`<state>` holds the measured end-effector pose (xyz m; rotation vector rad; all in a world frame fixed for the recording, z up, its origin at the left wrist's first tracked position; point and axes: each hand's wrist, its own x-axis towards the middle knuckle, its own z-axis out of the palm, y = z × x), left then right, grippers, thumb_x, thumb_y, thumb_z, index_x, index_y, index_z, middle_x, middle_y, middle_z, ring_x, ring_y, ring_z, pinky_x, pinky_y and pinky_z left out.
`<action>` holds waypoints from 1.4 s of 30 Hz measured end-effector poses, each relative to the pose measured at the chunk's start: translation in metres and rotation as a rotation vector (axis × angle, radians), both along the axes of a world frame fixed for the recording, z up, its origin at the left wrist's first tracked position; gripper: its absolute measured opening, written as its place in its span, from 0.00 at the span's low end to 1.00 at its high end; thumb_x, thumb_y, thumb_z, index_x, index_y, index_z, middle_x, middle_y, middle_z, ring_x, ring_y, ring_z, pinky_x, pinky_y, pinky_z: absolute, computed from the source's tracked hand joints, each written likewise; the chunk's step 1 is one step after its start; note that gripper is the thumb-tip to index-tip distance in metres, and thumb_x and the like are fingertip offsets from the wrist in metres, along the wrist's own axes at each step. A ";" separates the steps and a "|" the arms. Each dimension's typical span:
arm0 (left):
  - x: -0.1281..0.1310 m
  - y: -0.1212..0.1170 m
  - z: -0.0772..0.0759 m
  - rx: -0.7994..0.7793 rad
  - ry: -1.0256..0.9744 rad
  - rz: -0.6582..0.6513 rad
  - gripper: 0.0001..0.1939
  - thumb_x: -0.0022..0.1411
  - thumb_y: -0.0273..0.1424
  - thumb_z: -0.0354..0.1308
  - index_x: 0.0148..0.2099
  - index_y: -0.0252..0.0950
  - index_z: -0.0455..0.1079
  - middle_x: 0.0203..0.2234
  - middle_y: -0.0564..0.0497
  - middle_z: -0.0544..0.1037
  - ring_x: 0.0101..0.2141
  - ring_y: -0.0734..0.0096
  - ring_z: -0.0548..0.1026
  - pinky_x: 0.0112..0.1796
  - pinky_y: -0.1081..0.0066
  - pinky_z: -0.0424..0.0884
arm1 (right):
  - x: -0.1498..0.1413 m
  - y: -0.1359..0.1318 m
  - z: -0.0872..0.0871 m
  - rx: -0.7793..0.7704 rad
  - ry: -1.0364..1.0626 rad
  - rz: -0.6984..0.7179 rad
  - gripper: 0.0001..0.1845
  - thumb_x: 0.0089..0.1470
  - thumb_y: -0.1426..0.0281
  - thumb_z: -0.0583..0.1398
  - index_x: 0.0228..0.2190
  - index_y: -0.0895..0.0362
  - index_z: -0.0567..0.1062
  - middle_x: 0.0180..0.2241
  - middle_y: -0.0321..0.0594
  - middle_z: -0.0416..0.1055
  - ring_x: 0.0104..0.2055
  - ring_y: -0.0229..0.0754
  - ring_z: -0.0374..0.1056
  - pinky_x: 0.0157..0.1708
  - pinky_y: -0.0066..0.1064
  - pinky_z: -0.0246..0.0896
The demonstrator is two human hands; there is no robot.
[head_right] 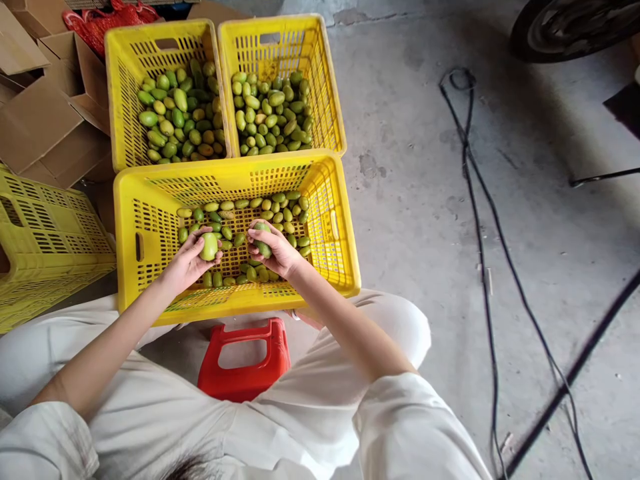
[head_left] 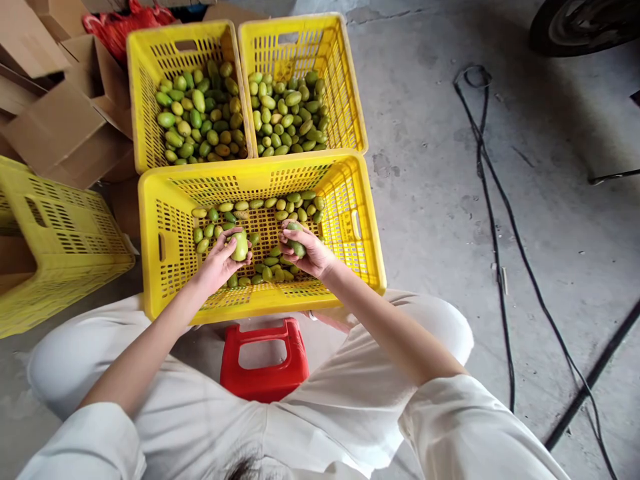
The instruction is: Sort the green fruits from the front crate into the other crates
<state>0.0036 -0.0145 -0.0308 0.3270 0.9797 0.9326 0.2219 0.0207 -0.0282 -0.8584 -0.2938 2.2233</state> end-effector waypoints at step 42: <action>0.001 -0.003 0.010 0.093 0.092 -0.211 0.22 0.55 0.34 0.69 0.49 0.39 0.65 0.34 0.53 0.73 0.34 0.71 0.77 0.30 0.73 0.77 | -0.001 -0.001 0.003 0.012 -0.042 0.071 0.26 0.45 0.71 0.68 0.46 0.50 0.66 0.31 0.30 0.70 0.30 0.38 0.73 0.29 0.31 0.73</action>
